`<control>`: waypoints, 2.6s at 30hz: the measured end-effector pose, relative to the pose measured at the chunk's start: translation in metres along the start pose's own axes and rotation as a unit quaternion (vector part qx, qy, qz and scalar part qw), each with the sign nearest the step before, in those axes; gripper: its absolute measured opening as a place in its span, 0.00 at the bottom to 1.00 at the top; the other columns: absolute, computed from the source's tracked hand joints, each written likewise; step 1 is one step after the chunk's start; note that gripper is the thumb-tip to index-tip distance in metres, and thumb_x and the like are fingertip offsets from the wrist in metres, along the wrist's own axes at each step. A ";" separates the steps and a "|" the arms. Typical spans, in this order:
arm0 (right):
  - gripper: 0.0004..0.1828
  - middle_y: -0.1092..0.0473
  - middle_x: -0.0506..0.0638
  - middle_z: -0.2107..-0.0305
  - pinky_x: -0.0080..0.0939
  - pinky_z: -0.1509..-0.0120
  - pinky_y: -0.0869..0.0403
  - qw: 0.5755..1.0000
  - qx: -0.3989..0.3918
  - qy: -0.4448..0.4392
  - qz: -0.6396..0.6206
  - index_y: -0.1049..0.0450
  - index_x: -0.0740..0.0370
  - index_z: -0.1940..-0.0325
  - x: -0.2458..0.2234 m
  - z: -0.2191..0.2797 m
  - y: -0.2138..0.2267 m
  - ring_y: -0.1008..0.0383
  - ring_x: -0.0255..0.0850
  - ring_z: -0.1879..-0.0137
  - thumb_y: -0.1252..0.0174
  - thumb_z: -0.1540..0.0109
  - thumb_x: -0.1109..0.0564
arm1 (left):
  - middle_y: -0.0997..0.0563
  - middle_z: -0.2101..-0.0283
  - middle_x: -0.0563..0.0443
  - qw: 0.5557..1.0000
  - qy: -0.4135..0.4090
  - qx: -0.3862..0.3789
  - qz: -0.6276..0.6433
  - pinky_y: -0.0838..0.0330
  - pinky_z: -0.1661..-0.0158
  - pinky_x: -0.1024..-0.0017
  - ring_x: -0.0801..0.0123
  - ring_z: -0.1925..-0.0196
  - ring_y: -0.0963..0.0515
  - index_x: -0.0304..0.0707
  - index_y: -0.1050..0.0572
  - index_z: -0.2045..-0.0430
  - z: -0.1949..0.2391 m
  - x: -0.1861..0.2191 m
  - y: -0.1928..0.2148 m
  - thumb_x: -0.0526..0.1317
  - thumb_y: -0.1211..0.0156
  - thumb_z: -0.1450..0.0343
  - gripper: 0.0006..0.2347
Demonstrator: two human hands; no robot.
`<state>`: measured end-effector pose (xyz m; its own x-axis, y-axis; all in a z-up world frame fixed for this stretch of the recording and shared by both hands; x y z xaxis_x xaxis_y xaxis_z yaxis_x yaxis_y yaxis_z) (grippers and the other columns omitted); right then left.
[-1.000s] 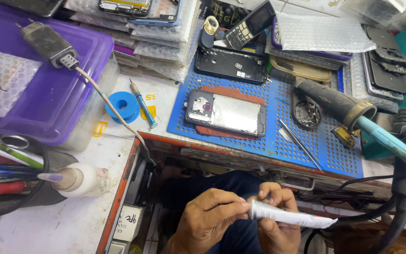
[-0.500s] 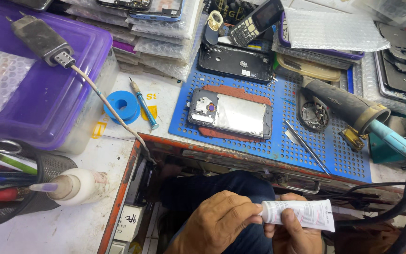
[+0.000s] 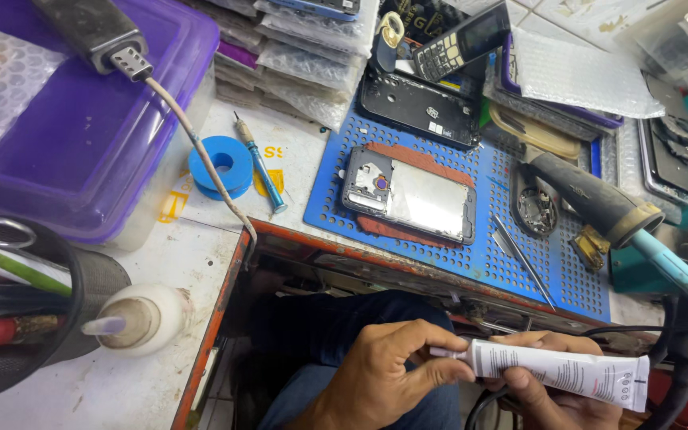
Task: The person works on a disassembled mobile phone at a cluttered electronics repair bench. They apply adhesive from a tube to the phone's internal frame and then use a small brush to spread the adhesive along the edges. The person handles the phone and adhesive tube throughout the clip.
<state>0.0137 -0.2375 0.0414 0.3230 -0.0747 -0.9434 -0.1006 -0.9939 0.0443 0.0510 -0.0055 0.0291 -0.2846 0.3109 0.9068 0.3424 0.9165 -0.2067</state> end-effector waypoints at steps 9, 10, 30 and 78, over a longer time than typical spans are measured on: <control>0.16 0.24 0.59 0.57 0.35 0.41 0.22 0.945 0.086 0.028 0.314 0.30 0.75 0.47 -0.060 -0.061 -0.042 0.22 0.38 0.51 0.35 0.35 0.64 | 0.16 0.64 0.48 0.954 -0.097 0.228 -0.170 0.19 0.64 0.74 0.65 0.63 0.14 0.34 0.18 0.60 -0.016 0.008 0.060 0.36 0.31 0.30 0.08; 0.20 0.25 0.57 0.58 0.35 0.45 0.22 0.932 0.089 0.036 0.350 0.31 0.73 0.46 -0.066 -0.074 -0.047 0.22 0.37 0.53 0.34 0.39 0.62 | 0.16 0.63 0.49 0.951 -0.105 0.232 -0.175 0.19 0.63 0.73 0.65 0.63 0.14 0.34 0.19 0.60 -0.017 0.009 0.060 0.36 0.30 0.30 0.08; 0.30 0.20 0.50 0.62 0.37 0.56 0.23 0.782 -0.123 0.138 0.595 0.25 0.65 0.38 -0.082 -0.142 -0.110 0.19 0.37 0.59 0.27 0.41 0.53 | 0.16 0.61 0.48 0.940 -0.134 0.219 -0.226 0.19 0.56 0.68 0.62 0.57 0.15 0.35 0.22 0.59 -0.031 -0.003 0.056 0.37 0.30 0.29 0.09; 0.18 0.25 0.55 0.57 0.36 0.51 0.17 0.958 0.075 0.155 0.227 0.30 0.69 0.42 -0.055 -0.102 -0.044 0.19 0.42 0.55 0.32 0.31 0.59 | 0.18 0.58 0.49 0.958 -0.128 0.199 -0.160 0.18 0.56 0.71 0.62 0.56 0.15 0.37 0.20 0.54 -0.027 0.001 0.057 0.34 0.33 0.28 0.10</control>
<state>0.0960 -0.1980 0.1245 0.4760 -0.5406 -0.6937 -0.4244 -0.8320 0.3573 0.0948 0.0400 0.0280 -0.5458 0.0026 0.8379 -0.1533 0.9828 -0.1028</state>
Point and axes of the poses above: each hand's wrist, its own z-axis away from the middle knuckle, its own y-axis out of the back of the hand, x = y × z, the point moved 5 cm from there along -z, towards the middle knuckle
